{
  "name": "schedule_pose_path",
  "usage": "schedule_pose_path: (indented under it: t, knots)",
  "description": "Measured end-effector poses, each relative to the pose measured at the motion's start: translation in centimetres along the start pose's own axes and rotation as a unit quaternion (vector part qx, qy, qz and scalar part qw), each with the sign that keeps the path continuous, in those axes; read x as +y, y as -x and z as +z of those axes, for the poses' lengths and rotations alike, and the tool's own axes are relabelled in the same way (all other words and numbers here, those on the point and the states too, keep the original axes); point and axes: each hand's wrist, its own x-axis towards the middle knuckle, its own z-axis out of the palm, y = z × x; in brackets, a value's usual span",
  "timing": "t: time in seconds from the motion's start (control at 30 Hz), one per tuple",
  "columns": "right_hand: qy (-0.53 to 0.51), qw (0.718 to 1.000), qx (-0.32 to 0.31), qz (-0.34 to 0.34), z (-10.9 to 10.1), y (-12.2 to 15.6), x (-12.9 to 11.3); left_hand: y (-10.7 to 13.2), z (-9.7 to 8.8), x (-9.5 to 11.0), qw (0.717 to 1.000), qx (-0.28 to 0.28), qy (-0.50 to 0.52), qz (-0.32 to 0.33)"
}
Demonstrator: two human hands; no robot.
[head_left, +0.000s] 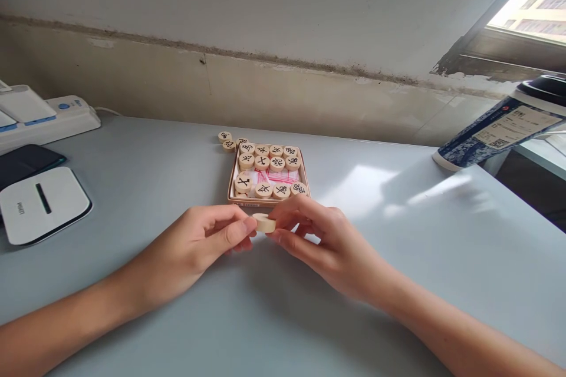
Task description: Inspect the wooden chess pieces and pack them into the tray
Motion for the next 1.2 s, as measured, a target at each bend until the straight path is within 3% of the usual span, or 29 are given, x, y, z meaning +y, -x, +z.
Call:
schedule_pose_path:
  t: [0.3,0.43,0.67,0.93,1.2]
  knots:
    - [0.018,1.0,-0.004,0.002,0.0,0.1,-0.2,-0.1,0.4,0.2,0.999,-0.006,0.034,0.017]
    - [0.044,0.998,0.032,-0.022,0.1,0.2,-0.1,-0.1,0.5,0.0,1.0,0.0,0.01,0.017]
    - [0.04,0.998,0.033,-0.036,0.2,0.2,-0.1,-0.2,0.4,-0.2,0.999,0.019,-0.026,-0.002]
    - [0.166,0.975,0.065,-0.131,0.3,0.7,0.8,0.1,0.0,0.1,1.0,-0.018,-0.019,0.006]
    - [0.171,0.955,0.064,-0.234,0.5,0.5,1.3,-0.2,0.2,-0.2,0.998,-0.042,0.045,-0.024]
